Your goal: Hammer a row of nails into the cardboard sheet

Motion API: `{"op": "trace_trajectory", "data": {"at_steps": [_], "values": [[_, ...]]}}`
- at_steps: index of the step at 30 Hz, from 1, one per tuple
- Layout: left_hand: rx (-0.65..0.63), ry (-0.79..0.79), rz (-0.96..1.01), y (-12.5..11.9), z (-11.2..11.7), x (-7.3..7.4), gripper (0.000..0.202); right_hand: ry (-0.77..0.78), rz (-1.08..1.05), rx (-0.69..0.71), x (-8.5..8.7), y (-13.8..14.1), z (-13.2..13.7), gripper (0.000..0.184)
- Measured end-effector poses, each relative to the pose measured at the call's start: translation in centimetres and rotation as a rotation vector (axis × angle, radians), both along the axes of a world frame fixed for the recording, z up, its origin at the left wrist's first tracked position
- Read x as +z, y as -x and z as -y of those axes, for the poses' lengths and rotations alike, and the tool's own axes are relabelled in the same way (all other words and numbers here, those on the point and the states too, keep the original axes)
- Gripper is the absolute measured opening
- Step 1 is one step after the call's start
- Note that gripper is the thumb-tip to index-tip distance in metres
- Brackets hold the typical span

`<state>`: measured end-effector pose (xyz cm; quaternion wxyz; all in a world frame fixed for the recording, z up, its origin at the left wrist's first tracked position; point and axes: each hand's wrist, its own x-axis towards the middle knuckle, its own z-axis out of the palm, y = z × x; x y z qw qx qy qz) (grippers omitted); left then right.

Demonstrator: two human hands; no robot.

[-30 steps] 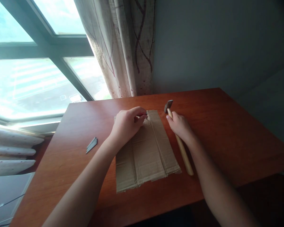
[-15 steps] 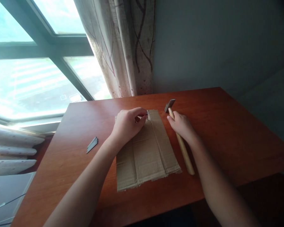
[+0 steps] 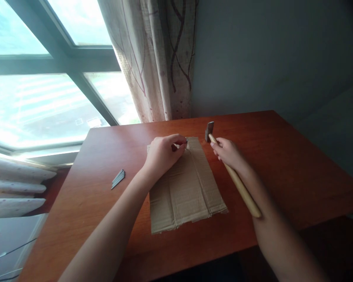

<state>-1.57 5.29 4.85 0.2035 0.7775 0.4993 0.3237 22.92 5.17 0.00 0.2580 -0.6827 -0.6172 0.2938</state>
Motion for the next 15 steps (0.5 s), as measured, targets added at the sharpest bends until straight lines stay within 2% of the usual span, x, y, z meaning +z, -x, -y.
{"op": "trace_trajectory", "data": {"at_steps": [3, 6, 9, 11, 15], "values": [[-0.013, -0.003, -0.003, 0.0, -0.1, -0.1, 0.012, 0.037, -0.433, 0.068, 2.0, 0.4, 1.0, 0.029], [-0.015, -0.012, 0.008, 0.0, -0.2, -0.3, 0.013, 0.032, -0.594, 0.12, 5.2, 1.4, 2.5, 0.034], [-0.017, -0.01, 0.026, 0.0, -0.4, -0.5, 0.013, 0.008, -0.628, 0.162, 8.5, 2.4, 4.1, 0.032], [-0.021, -0.006, 0.033, -0.1, -0.5, -0.5, 0.013, 0.002, -0.586, 0.215, 10.0, 3.0, 4.9, 0.026], [-0.026, 0.0, 0.044, -0.1, -0.5, -0.4, 0.014, 0.002, -0.519, 0.299, 11.2, 3.9, 5.8, 0.024]]}}
